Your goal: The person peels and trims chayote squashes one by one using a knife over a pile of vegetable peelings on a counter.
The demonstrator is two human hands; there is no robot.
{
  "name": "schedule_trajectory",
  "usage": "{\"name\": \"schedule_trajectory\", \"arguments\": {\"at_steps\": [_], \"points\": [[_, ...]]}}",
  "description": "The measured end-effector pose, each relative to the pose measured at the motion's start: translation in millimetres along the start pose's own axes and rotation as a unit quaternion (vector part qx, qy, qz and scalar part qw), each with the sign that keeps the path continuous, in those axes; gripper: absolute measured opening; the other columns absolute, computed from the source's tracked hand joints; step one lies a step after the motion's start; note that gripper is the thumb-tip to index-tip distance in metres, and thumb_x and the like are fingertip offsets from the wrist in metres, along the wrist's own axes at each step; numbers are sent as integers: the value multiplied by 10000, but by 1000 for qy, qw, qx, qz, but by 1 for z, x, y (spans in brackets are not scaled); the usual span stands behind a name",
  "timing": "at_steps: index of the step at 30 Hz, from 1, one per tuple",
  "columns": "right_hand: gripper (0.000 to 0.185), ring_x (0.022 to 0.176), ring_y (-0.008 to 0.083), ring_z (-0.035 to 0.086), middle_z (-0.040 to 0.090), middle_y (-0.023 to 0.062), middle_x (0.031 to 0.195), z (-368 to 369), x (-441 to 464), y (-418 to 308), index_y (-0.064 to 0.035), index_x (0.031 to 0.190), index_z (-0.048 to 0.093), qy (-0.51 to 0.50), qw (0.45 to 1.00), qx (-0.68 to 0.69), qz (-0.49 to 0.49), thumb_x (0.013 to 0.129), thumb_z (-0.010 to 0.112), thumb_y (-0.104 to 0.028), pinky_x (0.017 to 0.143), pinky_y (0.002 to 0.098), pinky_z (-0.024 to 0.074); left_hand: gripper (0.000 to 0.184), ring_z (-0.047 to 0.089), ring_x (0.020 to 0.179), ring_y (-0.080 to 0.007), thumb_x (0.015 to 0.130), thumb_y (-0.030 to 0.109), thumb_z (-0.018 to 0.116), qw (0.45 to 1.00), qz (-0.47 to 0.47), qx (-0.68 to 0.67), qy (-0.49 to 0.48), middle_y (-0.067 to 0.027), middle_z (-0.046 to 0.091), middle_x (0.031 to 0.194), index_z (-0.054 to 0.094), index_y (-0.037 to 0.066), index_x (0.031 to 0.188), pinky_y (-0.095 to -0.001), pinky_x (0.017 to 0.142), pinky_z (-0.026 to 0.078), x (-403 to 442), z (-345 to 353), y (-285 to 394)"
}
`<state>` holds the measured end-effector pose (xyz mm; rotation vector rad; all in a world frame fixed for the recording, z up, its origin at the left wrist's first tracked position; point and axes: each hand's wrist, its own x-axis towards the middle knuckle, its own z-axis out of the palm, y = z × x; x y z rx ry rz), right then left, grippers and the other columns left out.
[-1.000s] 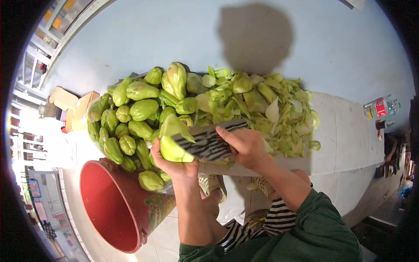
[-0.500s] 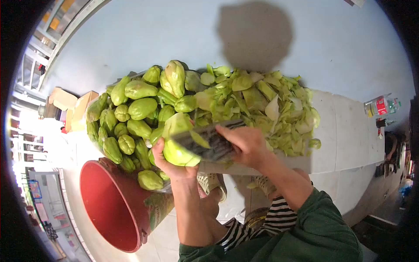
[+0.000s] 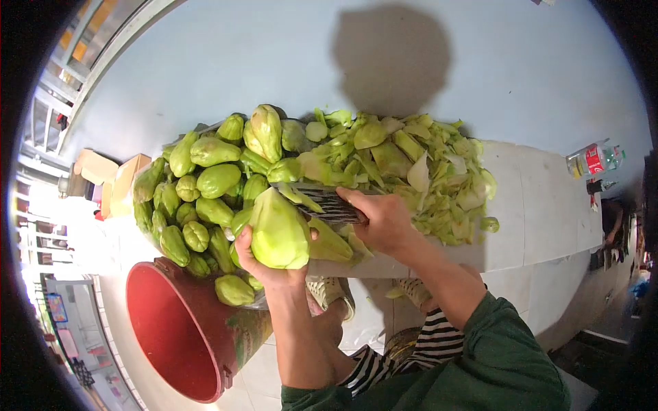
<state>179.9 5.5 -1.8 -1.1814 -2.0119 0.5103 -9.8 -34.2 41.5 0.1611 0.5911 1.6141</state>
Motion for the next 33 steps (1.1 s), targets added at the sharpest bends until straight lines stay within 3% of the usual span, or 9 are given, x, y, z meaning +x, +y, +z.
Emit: {"name": "schedule_trajectory", "arguments": {"at_steps": [4,5,6,9,12,14,18,20,33], "points": [[460,712,354,663,674,179,822,1,-5,-3,-98,1188,624,10,998,43,49,729,632,-65,620,437,520,660,638,952,-296,845,527,516,998,1,-43,35,-173,633,1154,539,38,1288,-467,812,529,5,5,-4],[459,703,361,659,672,179,814,-2,-5,-4,-103,1185,626,-6,993,73,91,727,637,-76,610,441,511,619,566,1059,-313,895,529,495,999,-9,-40,-22,-166,591,1226,533,62,1301,-441,889,446,10,-13,-1],[459,703,361,659,672,179,814,-3,-3,-9,-103,1185,626,-7,993,74,89,727,637,-76,610,441,511,619,566,1059,-313,895,529,495,999,-6,-41,-22,-166,591,1226,533,62,1301,-441,889,446,13,-16,1],[492,676,356,646,660,171,767,0,-3,-12,-118,1210,614,21,959,142,243,720,654,-100,600,439,495,616,560,1062,-315,921,536,472,999,-4,-34,-10,-177,581,1241,527,62,1311,-442,876,450,13,-12,2],[526,650,326,640,655,158,758,8,-7,2,-109,1245,598,-41,983,31,175,722,663,-107,584,421,492,615,589,1047,-275,933,529,486,996,9,-74,44,-174,610,1206,540,32,1290,-454,926,455,13,2,0],[543,609,300,614,635,125,723,-1,-8,-14,-87,1262,592,-4,999,41,3,731,691,-148,562,413,476,602,559,1095,-301,940,531,484,991,23,-31,124,-179,595,1203,524,53,1303,-437,950,460,10,-5,0],[585,602,250,592,590,69,695,4,-15,-19,-52,1259,597,15,992,-3,-127,704,708,-201,556,387,464,626,594,986,-278,918,547,520,994,54,-13,91,-153,626,1116,549,8,1234,-425,932,477,11,-1,-8],[627,597,204,559,522,20,658,5,-16,-24,-34,1252,599,23,978,-68,-196,668,699,-240,553,355,453,661,600,982,-276,909,575,515,997,-2,-68,23,-159,629,1072,547,-10,1214,-401,893,502,6,3,-10],[567,594,143,518,476,-24,636,13,-18,-30,-44,1239,609,54,965,-97,-237,702,632,-226,546,310,419,653,596,951,-280,934,590,439,997,-1,-68,33,-164,613,1051,557,-18,1142,-370,870,520,7,-2,-20]]}}
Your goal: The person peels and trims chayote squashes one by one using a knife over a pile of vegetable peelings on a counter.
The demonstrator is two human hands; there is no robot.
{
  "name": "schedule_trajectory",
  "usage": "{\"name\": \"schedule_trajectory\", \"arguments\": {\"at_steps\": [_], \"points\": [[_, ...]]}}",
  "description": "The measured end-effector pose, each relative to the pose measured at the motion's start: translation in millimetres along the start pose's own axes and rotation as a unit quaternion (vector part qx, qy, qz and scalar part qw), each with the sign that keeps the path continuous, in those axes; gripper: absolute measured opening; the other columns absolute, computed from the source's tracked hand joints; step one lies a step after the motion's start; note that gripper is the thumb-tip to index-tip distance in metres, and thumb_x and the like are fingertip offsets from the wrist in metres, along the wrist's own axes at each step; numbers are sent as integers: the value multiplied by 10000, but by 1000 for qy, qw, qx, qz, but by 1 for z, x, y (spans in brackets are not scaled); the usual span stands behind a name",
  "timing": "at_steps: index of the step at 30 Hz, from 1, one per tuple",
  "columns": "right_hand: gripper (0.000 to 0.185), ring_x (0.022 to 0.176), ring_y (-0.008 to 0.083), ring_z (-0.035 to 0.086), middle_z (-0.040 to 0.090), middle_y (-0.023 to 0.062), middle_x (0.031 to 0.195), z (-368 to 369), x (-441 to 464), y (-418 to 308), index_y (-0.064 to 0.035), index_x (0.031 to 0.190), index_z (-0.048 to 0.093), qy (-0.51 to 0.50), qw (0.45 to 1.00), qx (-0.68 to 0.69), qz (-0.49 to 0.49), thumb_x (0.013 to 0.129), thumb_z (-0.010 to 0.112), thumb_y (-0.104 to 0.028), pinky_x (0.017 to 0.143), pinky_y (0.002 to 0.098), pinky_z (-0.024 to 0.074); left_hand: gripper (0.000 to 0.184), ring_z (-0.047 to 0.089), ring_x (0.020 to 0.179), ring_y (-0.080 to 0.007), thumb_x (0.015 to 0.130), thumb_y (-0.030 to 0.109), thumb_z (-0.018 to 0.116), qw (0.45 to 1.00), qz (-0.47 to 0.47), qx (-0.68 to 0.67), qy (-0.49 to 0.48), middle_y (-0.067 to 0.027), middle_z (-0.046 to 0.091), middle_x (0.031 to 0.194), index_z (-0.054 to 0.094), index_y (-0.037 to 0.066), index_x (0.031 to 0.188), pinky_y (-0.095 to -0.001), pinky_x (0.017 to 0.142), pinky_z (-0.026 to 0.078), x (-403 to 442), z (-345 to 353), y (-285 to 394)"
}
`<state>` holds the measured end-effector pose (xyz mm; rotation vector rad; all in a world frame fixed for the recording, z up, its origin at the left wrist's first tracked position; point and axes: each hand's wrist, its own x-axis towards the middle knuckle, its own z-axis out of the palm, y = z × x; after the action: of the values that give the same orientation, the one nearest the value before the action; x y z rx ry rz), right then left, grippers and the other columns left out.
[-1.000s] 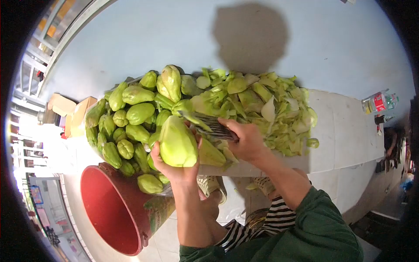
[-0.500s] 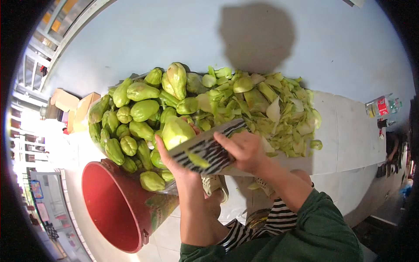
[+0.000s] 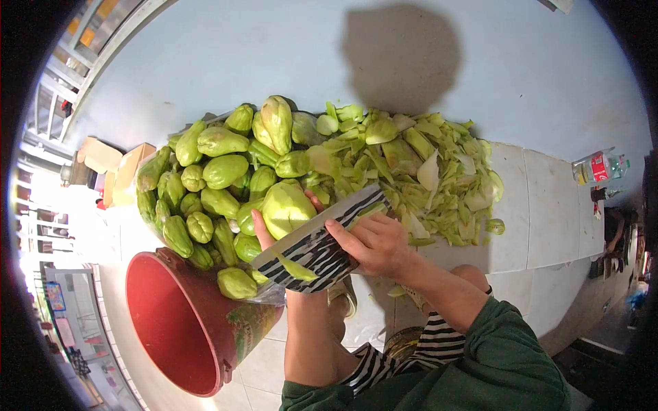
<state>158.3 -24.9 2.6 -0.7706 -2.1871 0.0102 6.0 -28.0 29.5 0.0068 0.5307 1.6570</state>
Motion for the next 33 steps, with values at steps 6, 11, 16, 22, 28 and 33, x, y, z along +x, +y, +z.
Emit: {"name": "schedule_trajectory", "arguments": {"at_steps": [6,11,16,22,28,33], "points": [[532,571,185,532,501,-4,639,-1,-4,3,-80,1261,602,-27,995,0,96,743,635,-200,541,339,427,623,604,932,-294,921,570,481,999,32,32,26,-165,626,1028,564,-10,1132,-397,862,519,0,3,0],[541,576,194,547,529,5,656,1,-7,13,-79,1285,587,-32,995,-30,92,762,636,-207,550,335,442,618,612,915,-293,919,570,485,996,70,27,53,-157,639,1032,577,4,1149,-408,837,524,5,6,2],[555,582,174,546,522,-3,657,-4,-1,8,-34,1289,571,-47,996,-28,66,771,618,-230,559,322,444,633,612,916,-289,925,573,467,996,65,23,60,-160,640,1046,573,-1,1169,-407,844,521,-1,9,9],[608,595,264,604,591,52,681,4,-3,18,-76,1290,561,-49,988,26,141,705,688,-181,542,404,466,599,622,989,-297,927,538,490,995,84,33,42,-175,648,1096,576,6,1188,-426,899,512,6,-2,10],[675,604,301,614,610,72,695,-3,-4,16,-91,1309,540,-60,986,61,143,661,722,-131,541,427,470,572,621,1046,-305,921,507,519,996,87,11,29,-190,647,1123,574,19,1214,-448,942,499,6,-2,12],[699,609,295,617,616,74,704,-5,-7,19,-98,1335,518,-72,986,88,120,666,718,-135,547,422,474,614,617,1047,-325,907,527,530,995,87,39,-20,-202,630,1159,553,16,1246,-471,961,485,7,-7,16]]}}
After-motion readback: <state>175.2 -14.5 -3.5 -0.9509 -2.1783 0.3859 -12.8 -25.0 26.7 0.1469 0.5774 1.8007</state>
